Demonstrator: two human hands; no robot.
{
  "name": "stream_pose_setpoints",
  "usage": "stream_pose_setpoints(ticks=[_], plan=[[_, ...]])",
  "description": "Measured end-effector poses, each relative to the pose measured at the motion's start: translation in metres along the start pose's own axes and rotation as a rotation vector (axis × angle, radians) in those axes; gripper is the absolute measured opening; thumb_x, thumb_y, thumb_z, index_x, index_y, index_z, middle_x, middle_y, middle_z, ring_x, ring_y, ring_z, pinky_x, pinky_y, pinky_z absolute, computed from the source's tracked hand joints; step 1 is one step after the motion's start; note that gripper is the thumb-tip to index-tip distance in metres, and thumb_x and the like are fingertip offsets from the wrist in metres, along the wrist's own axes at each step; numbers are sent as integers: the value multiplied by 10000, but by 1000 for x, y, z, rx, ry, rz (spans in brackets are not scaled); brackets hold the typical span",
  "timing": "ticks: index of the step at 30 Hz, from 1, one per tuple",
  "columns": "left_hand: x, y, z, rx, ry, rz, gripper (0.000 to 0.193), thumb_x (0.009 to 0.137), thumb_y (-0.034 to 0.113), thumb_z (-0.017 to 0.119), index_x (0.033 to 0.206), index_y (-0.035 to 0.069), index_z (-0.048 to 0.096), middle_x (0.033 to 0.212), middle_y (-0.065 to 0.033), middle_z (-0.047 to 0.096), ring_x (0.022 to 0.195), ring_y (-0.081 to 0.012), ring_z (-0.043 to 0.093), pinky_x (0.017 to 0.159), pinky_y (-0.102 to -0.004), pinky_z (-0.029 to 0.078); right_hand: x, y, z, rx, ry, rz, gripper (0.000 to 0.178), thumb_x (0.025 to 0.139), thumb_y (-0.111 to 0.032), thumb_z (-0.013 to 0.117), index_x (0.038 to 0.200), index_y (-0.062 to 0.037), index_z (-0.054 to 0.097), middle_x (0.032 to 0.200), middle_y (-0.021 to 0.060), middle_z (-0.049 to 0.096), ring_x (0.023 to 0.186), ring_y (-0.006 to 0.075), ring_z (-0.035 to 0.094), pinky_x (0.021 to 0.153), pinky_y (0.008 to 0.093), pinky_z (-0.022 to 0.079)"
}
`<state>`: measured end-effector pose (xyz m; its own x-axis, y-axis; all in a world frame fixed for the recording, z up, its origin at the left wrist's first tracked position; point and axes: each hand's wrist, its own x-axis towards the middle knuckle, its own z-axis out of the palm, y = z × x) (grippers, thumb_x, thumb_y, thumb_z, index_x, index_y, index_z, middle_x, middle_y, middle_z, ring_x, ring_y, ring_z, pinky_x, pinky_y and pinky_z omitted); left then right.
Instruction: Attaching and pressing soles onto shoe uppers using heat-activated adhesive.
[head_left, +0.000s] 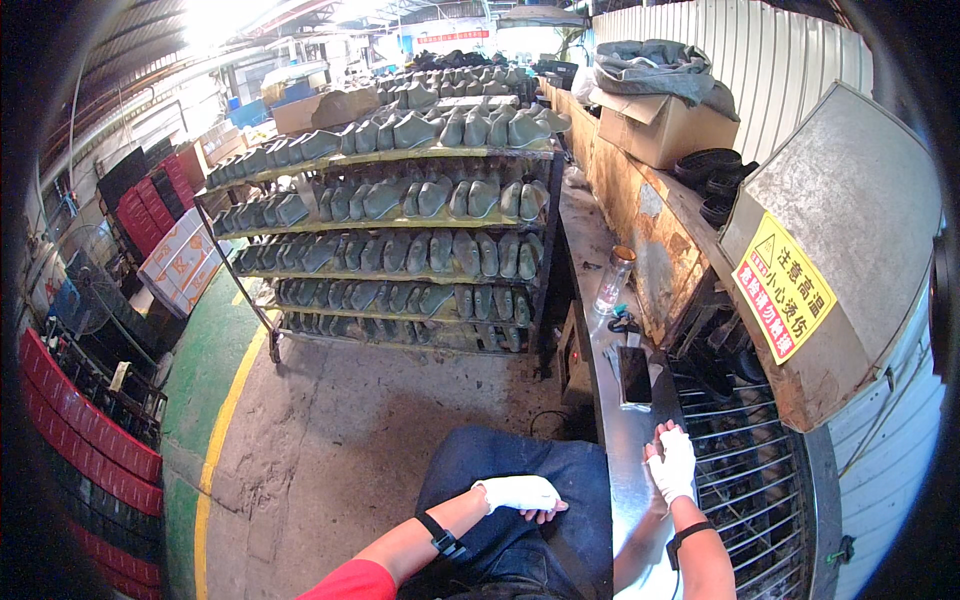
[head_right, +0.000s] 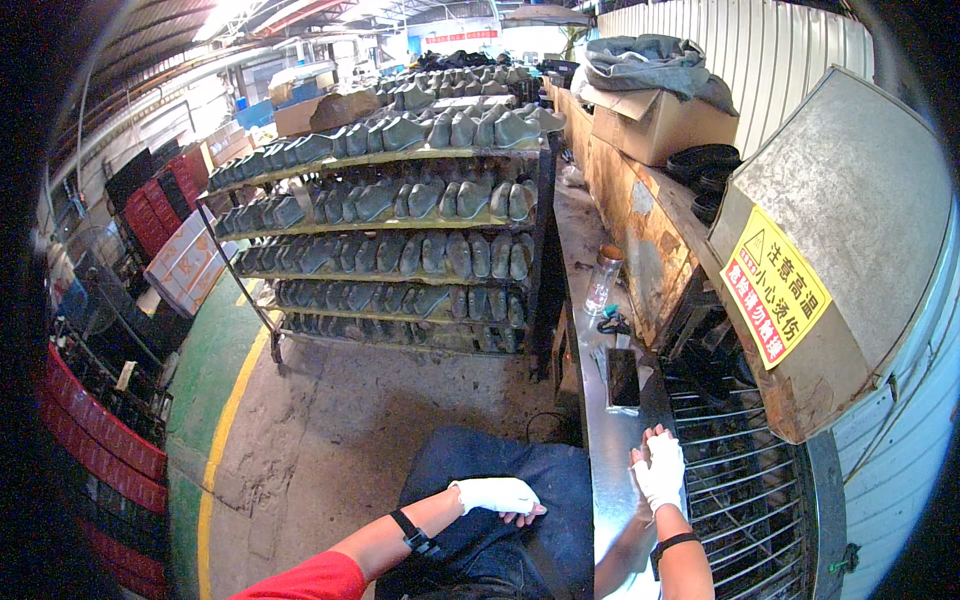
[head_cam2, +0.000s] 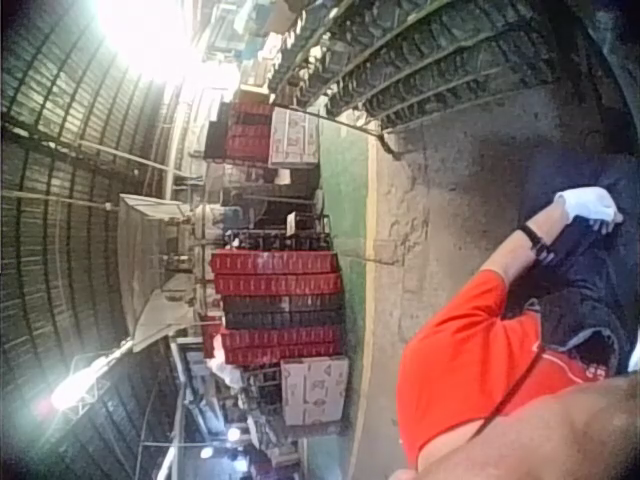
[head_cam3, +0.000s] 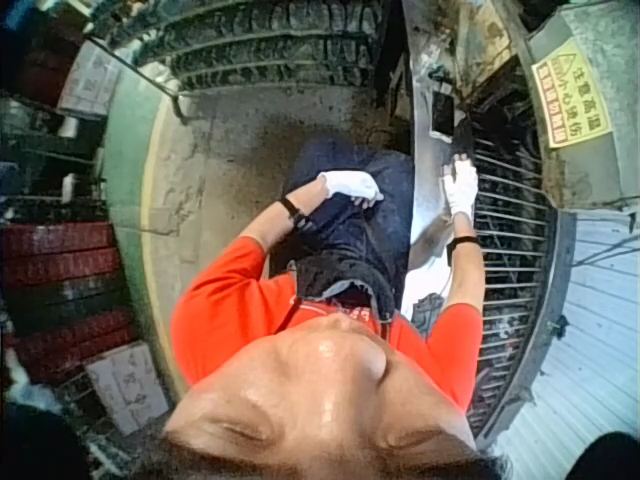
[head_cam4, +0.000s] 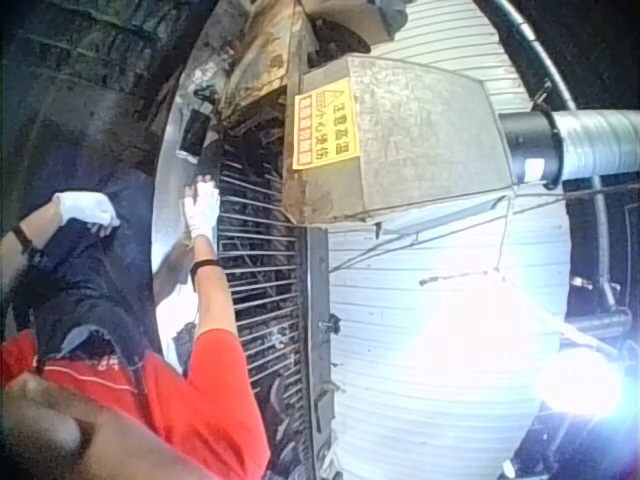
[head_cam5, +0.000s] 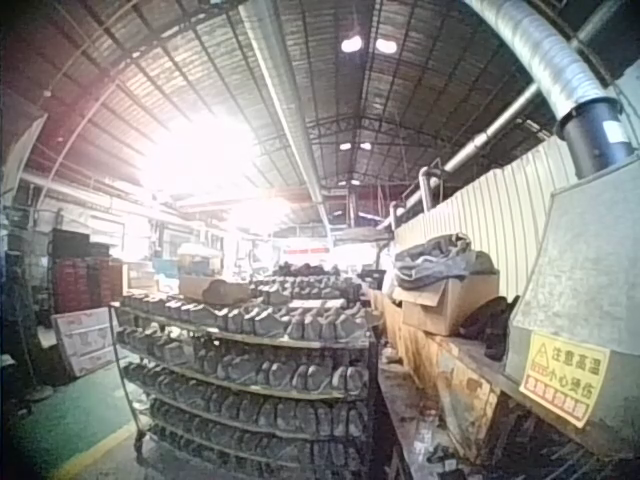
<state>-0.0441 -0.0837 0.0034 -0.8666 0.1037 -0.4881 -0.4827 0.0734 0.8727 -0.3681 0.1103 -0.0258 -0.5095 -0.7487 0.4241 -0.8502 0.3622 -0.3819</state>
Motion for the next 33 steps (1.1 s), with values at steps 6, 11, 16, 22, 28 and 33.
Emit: stream_pose_setpoints(ticks=[6, 11, 16, 22, 28, 33], plan=[[3, -4, 0, -6, -5, 0, 510, 1009, 589, 702, 859, 107, 773, 753, 8, 724, 575, -89, 596, 539, -257, 434, 0, 2, 1, -9, -6, -3, 516, 882, -257, 801, 1357, -75, 714, 1511, 210, 630, 1412, 428, 560, 1206, 515, 424], [4, -4, 0, 0, 1, -9, 523, 1001, 611, 700, 855, 114, 769, 745, 9, 721, 570, -93, 599, 540, -259, 433, 1, 2, 1, -25, -9, 1, 515, 882, -259, 811, 1352, -73, 715, 1510, 210, 629, 1411, 427, 561, 1203, 510, 430], [2, -2, 0, 17, 8, -1, 527, 1001, 616, 695, 853, 115, 768, 740, 8, 720, 574, -95, 600, 540, -264, 430, 1, 0, -1, -19, -35, 42, 515, 886, -268, 815, 1352, -71, 716, 1503, 207, 633, 1410, 425, 562, 1203, 508, 432], [1, -1, 1, 25, 11, 0, 532, 1004, 616, 691, 849, 113, 769, 739, 7, 721, 575, -98, 596, 543, -270, 434, 1, -2, -2, -7, -19, 32, 514, 884, -262, 814, 1352, -71, 718, 1498, 202, 637, 1407, 421, 565, 1205, 506, 432], [2, 0, 1, 8, 0, -9, 538, 1004, 614, 693, 845, 106, 770, 738, 2, 720, 573, -98, 595, 541, -268, 433, 1, -1, -2, -30, -26, 41, 496, 877, -260, 807, 1328, -75, 717, 1492, 210, 638, 1392, 431, 573, 1197, 512, 437], [3, -2, 1, 15, 3, -6, 542, 1001, 618, 695, 843, 105, 772, 735, 3, 719, 569, -97, 593, 537, -266, 433, 1, -2, -3, -20, 4, -8, 481, 873, -259, 806, 1307, -72, 716, 1483, 216, 642, 1387, 440, 575, 1190, 517, 441]])
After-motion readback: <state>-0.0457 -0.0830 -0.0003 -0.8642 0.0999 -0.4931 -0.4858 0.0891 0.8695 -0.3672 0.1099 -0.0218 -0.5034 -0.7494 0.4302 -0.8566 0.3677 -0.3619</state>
